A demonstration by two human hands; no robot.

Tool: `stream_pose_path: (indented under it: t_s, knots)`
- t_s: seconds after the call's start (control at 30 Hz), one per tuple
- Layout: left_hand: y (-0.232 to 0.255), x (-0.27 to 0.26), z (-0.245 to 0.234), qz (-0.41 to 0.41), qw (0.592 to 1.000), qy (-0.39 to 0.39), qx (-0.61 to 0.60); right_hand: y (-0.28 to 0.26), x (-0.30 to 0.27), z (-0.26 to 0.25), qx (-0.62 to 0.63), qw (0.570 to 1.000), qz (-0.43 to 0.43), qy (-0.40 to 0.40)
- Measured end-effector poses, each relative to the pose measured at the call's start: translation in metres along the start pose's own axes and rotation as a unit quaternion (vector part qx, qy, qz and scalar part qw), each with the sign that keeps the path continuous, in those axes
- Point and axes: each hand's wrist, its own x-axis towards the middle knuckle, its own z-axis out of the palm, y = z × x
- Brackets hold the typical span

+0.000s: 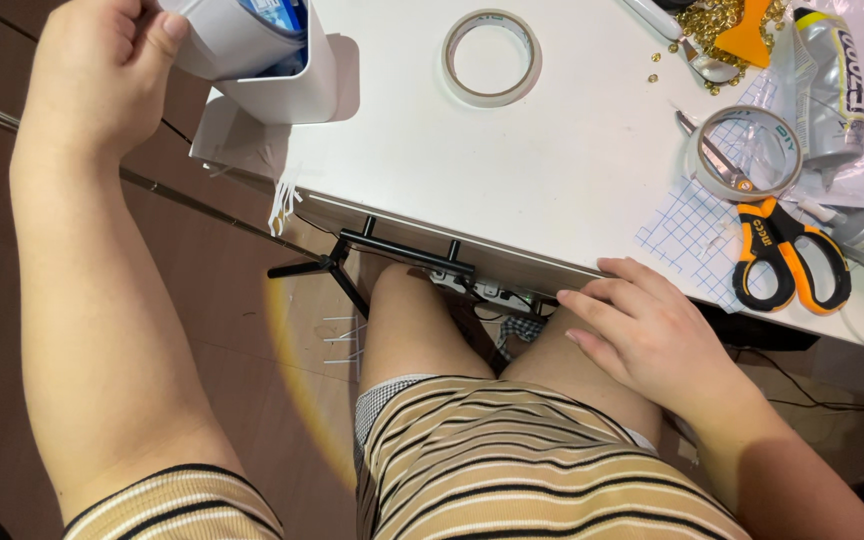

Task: The person cuts out shapes from a sheet of paper using scissors, applies double-sided adhesive tape to the back of small printed images, and then presses them onto the paper shapes to create stickers.

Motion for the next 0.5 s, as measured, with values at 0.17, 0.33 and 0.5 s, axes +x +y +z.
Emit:
stream_pose_path:
  t_s: [0.17, 0.33, 0.5]
  knots:
    - [-0.005, 0.013, -0.004, -0.025, 0.999, 0.003, -0.025, -0.007, 0.019, 0.0, 0.026, 0.999, -0.028, 0.0]
    - [0.008, 0.018, -0.001, 0.07, 0.993, 0.041, 0.08, -0.016, 0.057, -0.007, 0.092, 0.993, -0.07, 0.02]
    - [0.044, 0.015, 0.003, 0.103, 0.979, 0.038, 0.172, -0.019, 0.133, -0.01, 0.178, 0.981, -0.055, 0.051]
